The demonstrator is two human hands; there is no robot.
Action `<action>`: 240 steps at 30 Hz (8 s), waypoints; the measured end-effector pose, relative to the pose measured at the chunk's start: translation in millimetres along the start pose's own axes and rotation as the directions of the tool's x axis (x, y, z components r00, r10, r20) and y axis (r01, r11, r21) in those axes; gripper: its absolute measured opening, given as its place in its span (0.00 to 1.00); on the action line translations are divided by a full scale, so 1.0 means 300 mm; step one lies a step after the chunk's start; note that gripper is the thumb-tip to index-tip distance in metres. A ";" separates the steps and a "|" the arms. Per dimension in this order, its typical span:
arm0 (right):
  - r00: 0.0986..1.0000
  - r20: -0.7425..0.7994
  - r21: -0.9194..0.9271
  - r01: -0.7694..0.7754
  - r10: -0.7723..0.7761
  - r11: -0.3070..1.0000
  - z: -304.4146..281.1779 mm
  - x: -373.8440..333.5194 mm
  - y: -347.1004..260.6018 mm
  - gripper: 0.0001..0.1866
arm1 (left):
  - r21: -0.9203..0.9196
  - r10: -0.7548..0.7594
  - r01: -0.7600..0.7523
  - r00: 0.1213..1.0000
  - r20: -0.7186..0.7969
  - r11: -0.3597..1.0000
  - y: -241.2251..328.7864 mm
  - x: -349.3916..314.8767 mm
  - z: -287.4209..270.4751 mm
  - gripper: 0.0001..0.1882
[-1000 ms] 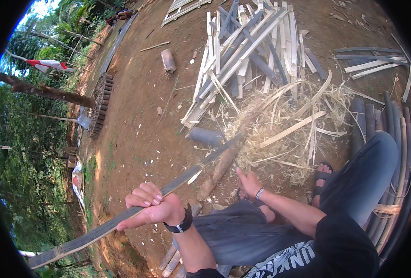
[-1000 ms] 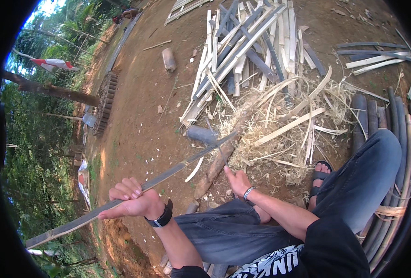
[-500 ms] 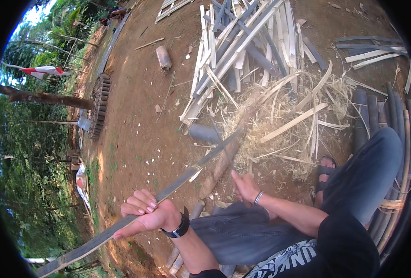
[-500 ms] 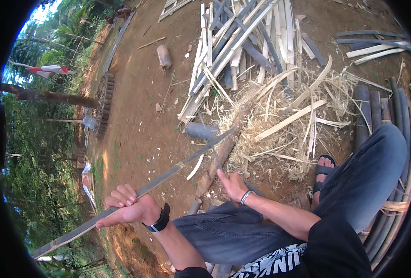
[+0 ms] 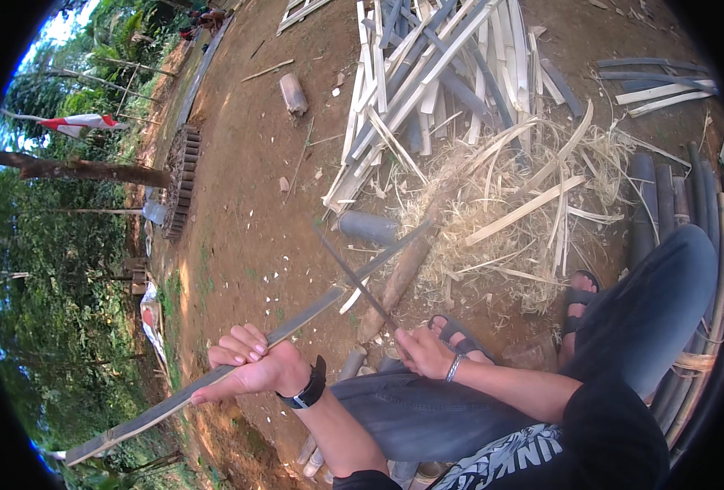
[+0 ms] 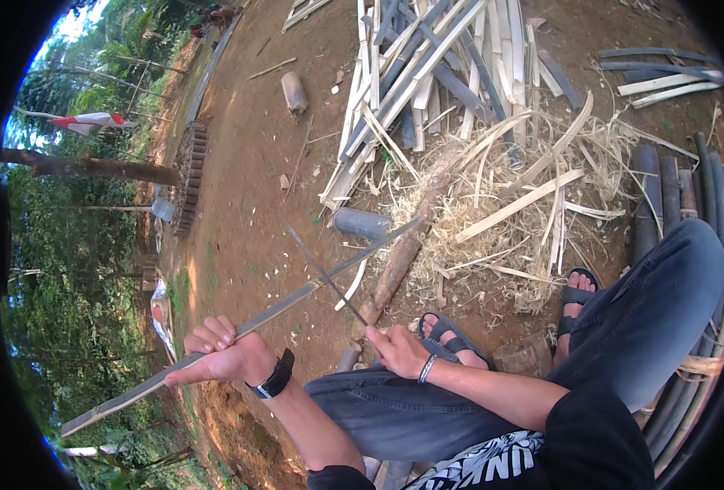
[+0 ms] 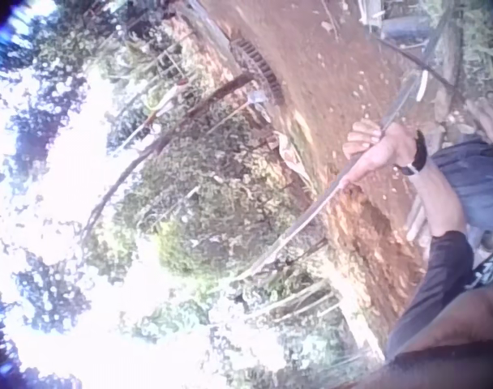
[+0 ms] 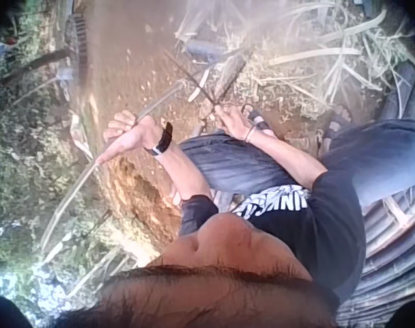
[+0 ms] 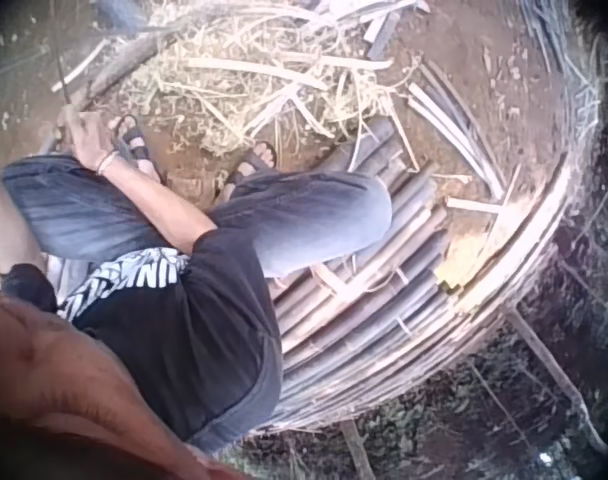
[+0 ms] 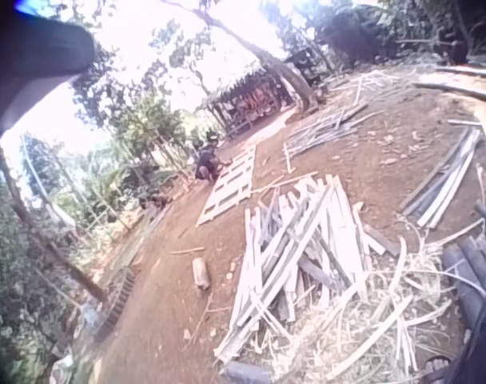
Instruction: The person shaves a long bamboo strip using a machete while sitting on a bench, creating thin wood shavings and smoothing the surface.
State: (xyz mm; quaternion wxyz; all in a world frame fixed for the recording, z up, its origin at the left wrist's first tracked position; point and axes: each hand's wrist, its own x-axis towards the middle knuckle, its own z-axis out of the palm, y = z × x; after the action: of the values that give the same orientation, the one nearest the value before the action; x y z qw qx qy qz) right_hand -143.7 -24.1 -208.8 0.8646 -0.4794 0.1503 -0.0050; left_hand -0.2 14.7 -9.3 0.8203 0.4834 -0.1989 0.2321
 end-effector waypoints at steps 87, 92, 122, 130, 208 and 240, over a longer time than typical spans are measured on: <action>0.994 -0.055 -0.282 0.080 -0.099 0.956 -0.057 0.141 0.032 0.43 | 0.136 0.017 -0.008 0.998 -0.064 0.991 -0.007 0.038 -0.020 0.38; 0.951 -0.284 -0.180 -0.179 0.124 0.967 -0.238 0.190 0.163 0.42 | 0.107 -0.015 0.023 0.997 -0.071 0.994 -0.051 0.031 0.021 0.38; 0.896 -0.395 -0.136 -0.277 0.204 0.951 -0.321 0.274 0.284 0.41 | 0.138 -0.037 0.044 0.998 -0.053 0.990 -0.035 0.071 -0.020 0.38; 0.963 -0.271 -0.231 -0.064 -0.001 0.971 -0.244 0.304 0.324 0.38 | 0.195 -0.010 0.028 0.996 -0.094 0.980 -0.040 0.098 -0.022 0.38; 0.978 -0.207 -0.099 -0.045 0.023 0.994 -0.170 0.320 0.190 0.39 | 0.169 -0.070 0.084 0.994 -0.084 0.982 -0.073 0.156 -0.047 0.39; 0.971 -0.233 -0.227 -0.106 0.052 0.968 -0.247 0.248 0.280 0.42 | 0.148 -0.062 0.085 0.986 -0.152 0.985 -0.061 0.124 0.001 0.39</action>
State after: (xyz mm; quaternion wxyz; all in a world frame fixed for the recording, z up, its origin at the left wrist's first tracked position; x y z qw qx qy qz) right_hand -103.8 -51.4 -334.3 0.7779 -0.5692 0.2662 -0.0066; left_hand 40.5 13.6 -1.5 0.8011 0.5338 -0.1014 0.2511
